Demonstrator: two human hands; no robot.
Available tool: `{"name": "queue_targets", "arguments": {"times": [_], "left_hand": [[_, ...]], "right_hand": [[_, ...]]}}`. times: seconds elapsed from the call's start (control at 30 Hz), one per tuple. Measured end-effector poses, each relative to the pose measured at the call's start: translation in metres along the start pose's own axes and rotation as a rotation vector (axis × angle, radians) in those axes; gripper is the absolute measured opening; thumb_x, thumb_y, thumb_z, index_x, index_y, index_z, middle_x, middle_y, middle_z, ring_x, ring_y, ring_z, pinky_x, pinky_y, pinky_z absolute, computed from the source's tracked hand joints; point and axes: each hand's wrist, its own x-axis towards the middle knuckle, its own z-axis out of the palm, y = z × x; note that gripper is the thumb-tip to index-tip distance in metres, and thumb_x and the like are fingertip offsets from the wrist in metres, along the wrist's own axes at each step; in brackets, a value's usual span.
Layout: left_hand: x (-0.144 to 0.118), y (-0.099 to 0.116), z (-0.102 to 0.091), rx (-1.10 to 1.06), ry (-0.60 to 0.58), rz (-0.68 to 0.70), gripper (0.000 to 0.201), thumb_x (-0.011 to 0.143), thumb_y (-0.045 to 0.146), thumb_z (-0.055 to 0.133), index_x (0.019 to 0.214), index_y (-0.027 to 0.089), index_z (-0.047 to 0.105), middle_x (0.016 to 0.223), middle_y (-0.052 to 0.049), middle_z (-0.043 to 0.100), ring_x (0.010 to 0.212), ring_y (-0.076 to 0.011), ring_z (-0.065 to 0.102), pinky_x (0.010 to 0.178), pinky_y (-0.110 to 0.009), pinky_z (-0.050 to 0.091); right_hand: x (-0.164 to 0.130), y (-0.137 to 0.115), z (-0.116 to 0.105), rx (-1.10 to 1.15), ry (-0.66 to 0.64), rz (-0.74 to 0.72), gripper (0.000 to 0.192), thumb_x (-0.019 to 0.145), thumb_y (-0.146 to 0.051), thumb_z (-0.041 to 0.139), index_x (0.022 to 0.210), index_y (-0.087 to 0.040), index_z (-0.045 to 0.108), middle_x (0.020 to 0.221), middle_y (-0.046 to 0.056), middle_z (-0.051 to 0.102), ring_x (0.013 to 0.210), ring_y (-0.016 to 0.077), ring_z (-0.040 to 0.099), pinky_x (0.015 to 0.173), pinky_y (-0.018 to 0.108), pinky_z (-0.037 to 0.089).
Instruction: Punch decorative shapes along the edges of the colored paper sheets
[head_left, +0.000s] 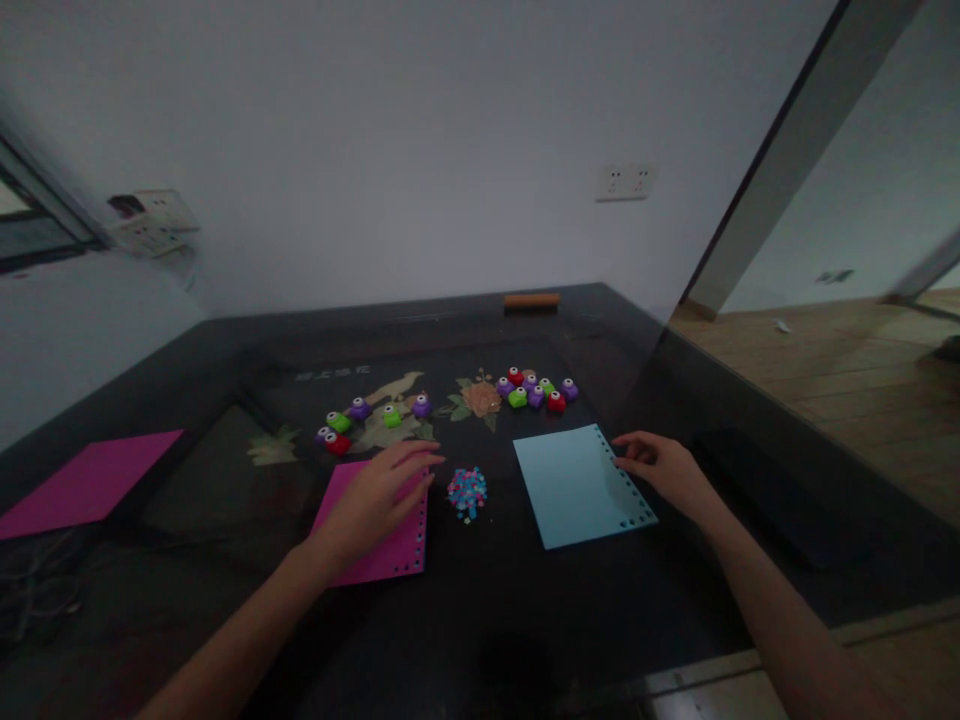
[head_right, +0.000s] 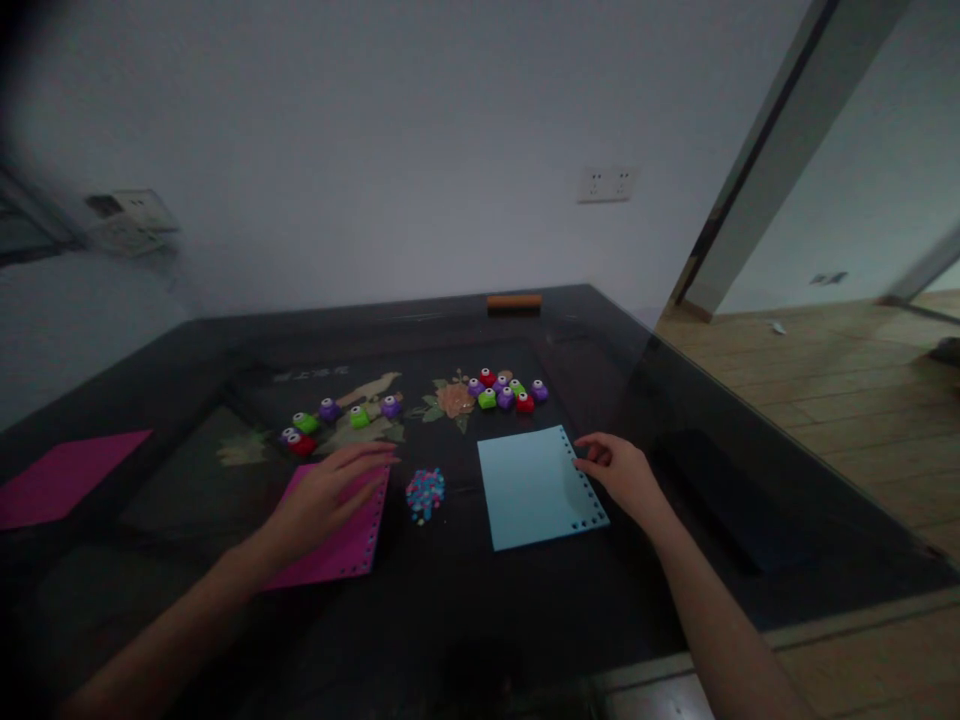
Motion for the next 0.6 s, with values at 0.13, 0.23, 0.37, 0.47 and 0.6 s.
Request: {"name": "queue_targets", "arguments": {"times": [0.13, 0.23, 0.37, 0.47, 0.6], "left_hand": [[-0.021, -0.062, -0.010, 0.029, 0.144, -0.197, 0.028, 0.090, 0.031, 0.043, 0.108, 0.020, 0.062, 0.112, -0.008, 0.065, 0.107, -0.0229, 0.060, 0.096, -0.041, 0.047], [-0.029, -0.085, -0.012, 0.027, 0.118, -0.221, 0.029, 0.090, 0.034, 0.043, 0.104, 0.020, 0.063, 0.109, -0.008, 0.066, 0.104, -0.0232, 0.060, 0.095, -0.040, 0.047], [-0.032, -0.094, -0.017, 0.031, 0.014, -0.233, 0.032, 0.088, 0.037, 0.043, 0.105, 0.020, 0.064, 0.109, -0.008, 0.066, 0.105, -0.0244, 0.060, 0.095, -0.041, 0.045], [-0.033, -0.097, -0.021, 0.048, -0.017, -0.256, 0.033, 0.087, 0.037, 0.043, 0.105, 0.018, 0.064, 0.109, -0.010, 0.066, 0.105, -0.0253, 0.060, 0.094, -0.041, 0.045], [-0.035, -0.097, -0.021, 0.066, -0.035, -0.258, 0.035, 0.086, 0.040, 0.044, 0.104, 0.018, 0.065, 0.110, -0.011, 0.065, 0.105, -0.0263, 0.058, 0.093, -0.041, 0.045]], "right_hand": [[0.003, 0.006, 0.002, -0.013, 0.024, -0.001, 0.030, 0.065, -0.038, 0.065, 0.087, -0.018, 0.072, 0.069, 0.003, 0.064, 0.060, 0.0179, 0.057, 0.057, 0.030, 0.044], [0.005, 0.008, 0.003, -0.010, 0.064, -0.002, 0.034, 0.066, -0.044, 0.062, 0.085, -0.017, 0.072, 0.067, 0.004, 0.064, 0.058, 0.0183, 0.058, 0.055, 0.030, 0.044], [0.003, -0.001, 0.000, -0.023, 0.156, -0.012, 0.036, 0.067, -0.046, 0.059, 0.085, -0.017, 0.071, 0.067, 0.005, 0.066, 0.058, 0.0191, 0.059, 0.055, 0.031, 0.044], [0.000, -0.027, -0.001, -0.023, 0.206, -0.058, 0.035, 0.070, -0.044, 0.058, 0.087, -0.017, 0.071, 0.074, 0.006, 0.068, 0.065, 0.0204, 0.062, 0.060, 0.032, 0.046], [-0.006, -0.088, 0.010, 0.024, 0.065, -0.198, 0.029, 0.077, -0.037, 0.056, 0.094, -0.018, 0.070, 0.084, 0.007, 0.069, 0.075, 0.0205, 0.063, 0.066, 0.032, 0.048]]}}
